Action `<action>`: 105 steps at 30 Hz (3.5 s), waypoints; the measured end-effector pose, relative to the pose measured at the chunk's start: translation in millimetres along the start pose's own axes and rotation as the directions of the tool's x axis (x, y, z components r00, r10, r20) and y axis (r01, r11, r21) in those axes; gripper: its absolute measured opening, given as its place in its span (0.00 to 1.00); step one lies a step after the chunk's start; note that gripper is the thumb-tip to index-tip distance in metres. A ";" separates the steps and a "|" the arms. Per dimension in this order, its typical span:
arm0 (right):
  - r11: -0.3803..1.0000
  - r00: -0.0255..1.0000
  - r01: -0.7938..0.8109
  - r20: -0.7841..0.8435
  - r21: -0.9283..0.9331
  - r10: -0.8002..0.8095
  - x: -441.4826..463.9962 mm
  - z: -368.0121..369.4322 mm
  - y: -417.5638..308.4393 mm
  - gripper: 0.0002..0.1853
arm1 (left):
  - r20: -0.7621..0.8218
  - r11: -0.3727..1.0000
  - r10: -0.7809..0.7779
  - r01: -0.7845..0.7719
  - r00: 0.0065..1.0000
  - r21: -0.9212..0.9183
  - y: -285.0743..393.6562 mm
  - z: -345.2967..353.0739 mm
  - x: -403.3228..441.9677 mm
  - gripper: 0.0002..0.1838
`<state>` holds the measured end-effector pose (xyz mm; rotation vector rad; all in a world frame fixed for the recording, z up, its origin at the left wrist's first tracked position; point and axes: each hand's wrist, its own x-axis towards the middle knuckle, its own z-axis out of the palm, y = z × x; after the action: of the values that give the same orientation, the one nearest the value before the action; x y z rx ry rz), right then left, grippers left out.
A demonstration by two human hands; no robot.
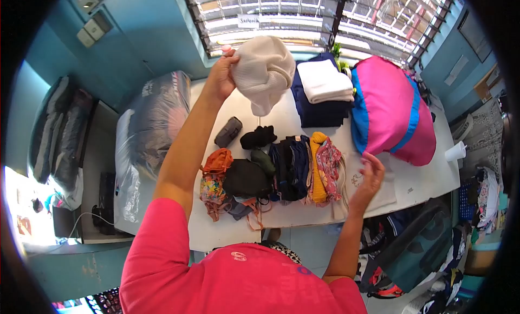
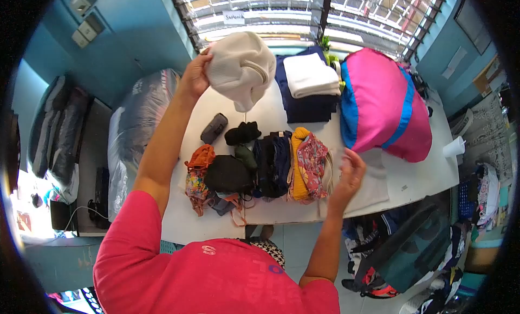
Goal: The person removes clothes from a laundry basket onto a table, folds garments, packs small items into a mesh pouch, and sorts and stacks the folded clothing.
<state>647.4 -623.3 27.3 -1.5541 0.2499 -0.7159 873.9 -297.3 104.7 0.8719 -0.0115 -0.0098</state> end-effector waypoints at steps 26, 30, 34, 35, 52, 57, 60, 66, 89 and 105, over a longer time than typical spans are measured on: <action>0.734 0.137 -0.677 0.972 -0.047 0.188 -197.6 212.6 -48.4 0.25 | -0.820 0.747 0.105 0.500 0.563 0.439 27.5 -207.2 -487.1 0.26; 0.997 -0.258 -0.065 0.966 -0.042 0.023 -222.6 238.2 -95.7 0.19 | -0.199 0.330 0.540 0.011 0.818 0.944 55.0 -152.3 -475.7 0.40; 0.908 -0.389 0.127 0.862 0.400 -0.325 -249.4 276.7 -131.8 0.17 | -0.073 0.123 0.502 0.012 0.862 0.992 90.2 -131.6 -448.9 0.33; 0.912 -0.386 0.125 0.865 0.392 -0.319 -250.2 287.6 -133.0 0.17 | -0.163 0.189 0.434 0.088 0.886 0.978 95.5 -138.1 -440.7 0.30; 0.985 0.190 0.090 0.974 -0.146 0.127 -365.8 221.3 2.0 0.11 | -0.793 0.867 -0.028 0.409 0.609 0.283 18.3 -303.3 -461.8 0.24; 0.962 0.258 0.041 0.933 -0.270 0.251 -372.5 239.2 -33.4 0.12 | -0.593 0.964 -0.174 0.259 0.786 0.059 37.5 -267.9 -467.9 0.28; 0.982 0.302 0.095 0.945 -0.164 0.128 -378.2 241.9 -33.5 0.11 | -0.565 0.932 -0.097 0.274 0.819 0.237 35.4 -269.1 -469.4 0.30; 0.990 0.312 0.118 0.949 -0.075 0.035 -386.6 241.9 -31.0 0.10 | -0.588 0.868 -0.033 0.315 0.809 0.384 52.9 -230.9 -464.0 0.32; 0.872 0.430 -0.439 0.802 -0.215 0.414 -282.2 176.9 11.2 0.09 | 0.102 -0.212 0.654 0.053 0.749 0.976 13.6 -299.1 -460.6 0.24; 0.905 0.572 -0.192 0.706 -0.379 0.418 -294.4 182.1 31.7 0.06 | 0.188 -0.401 0.046 -0.154 0.981 0.903 -7.6 -283.7 -439.9 0.09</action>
<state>531.2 -313.9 -80.5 -1.8709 -0.0501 0.3367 438.0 -79.1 -86.3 2.8368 -0.2164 0.2062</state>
